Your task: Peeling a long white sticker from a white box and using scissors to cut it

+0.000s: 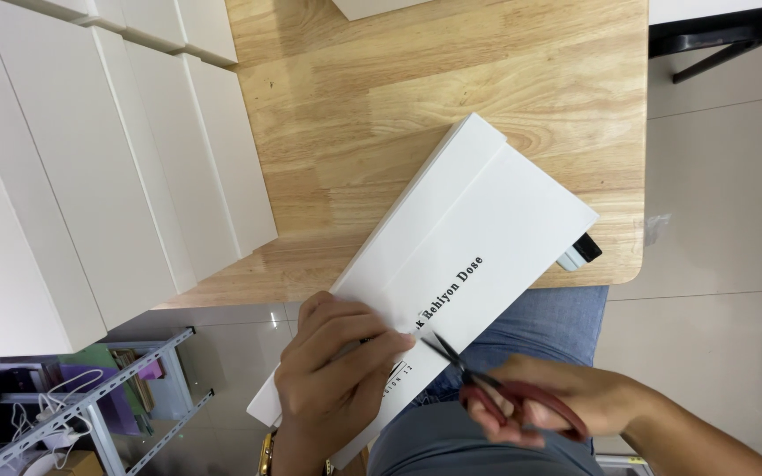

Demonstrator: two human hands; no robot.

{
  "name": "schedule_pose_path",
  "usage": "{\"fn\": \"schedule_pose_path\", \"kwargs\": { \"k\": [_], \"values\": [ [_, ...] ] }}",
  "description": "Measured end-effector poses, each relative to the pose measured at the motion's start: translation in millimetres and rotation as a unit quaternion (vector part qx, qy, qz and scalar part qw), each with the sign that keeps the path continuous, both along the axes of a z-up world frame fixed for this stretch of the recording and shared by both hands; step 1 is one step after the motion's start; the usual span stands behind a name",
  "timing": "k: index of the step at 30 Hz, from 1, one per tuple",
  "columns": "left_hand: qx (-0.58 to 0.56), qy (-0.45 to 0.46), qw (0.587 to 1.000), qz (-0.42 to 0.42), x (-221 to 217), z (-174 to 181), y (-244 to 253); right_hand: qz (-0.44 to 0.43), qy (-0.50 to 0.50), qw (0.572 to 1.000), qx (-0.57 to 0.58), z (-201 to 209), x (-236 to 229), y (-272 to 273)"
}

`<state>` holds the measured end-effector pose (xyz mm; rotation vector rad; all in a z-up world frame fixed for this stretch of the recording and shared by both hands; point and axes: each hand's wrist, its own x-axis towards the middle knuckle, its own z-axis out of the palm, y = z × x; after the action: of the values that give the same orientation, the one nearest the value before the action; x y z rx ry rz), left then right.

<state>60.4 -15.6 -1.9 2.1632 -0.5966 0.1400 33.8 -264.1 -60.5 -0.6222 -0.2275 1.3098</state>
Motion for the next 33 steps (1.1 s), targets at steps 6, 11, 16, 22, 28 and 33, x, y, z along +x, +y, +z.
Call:
{"fn": "schedule_pose_path", "kwargs": {
  "k": [6, 11, 16, 22, 28, 33],
  "values": [
    [0.087, 0.024, 0.995, -0.049, -4, 7, 2, -0.141, -0.184, 0.969, 0.080, -1, -2, -48],
    [0.210, -0.085, 0.968, -0.105, -13, 11, 4, -0.301, -0.275, 0.912, -0.051, -23, -7, -87],
    [0.163, -0.100, 0.975, -0.117, -17, 6, 9, -0.430, -0.173, 0.819, -0.339, -43, -16, -89],
    [0.206, -0.093, 0.968, -0.110, -20, 8, 8, -0.258, -0.318, 0.553, -0.725, -137, 19, -68],
    [0.086, -0.061, 0.993, -0.053, -33, 18, 11, -0.150, -0.469, 0.404, -0.771, -182, 41, -57],
    [-0.009, -0.098, 0.995, -0.021, -58, 13, 9, -0.420, -0.500, 0.438, -0.618, -122, 30, -58]
  ]
}}
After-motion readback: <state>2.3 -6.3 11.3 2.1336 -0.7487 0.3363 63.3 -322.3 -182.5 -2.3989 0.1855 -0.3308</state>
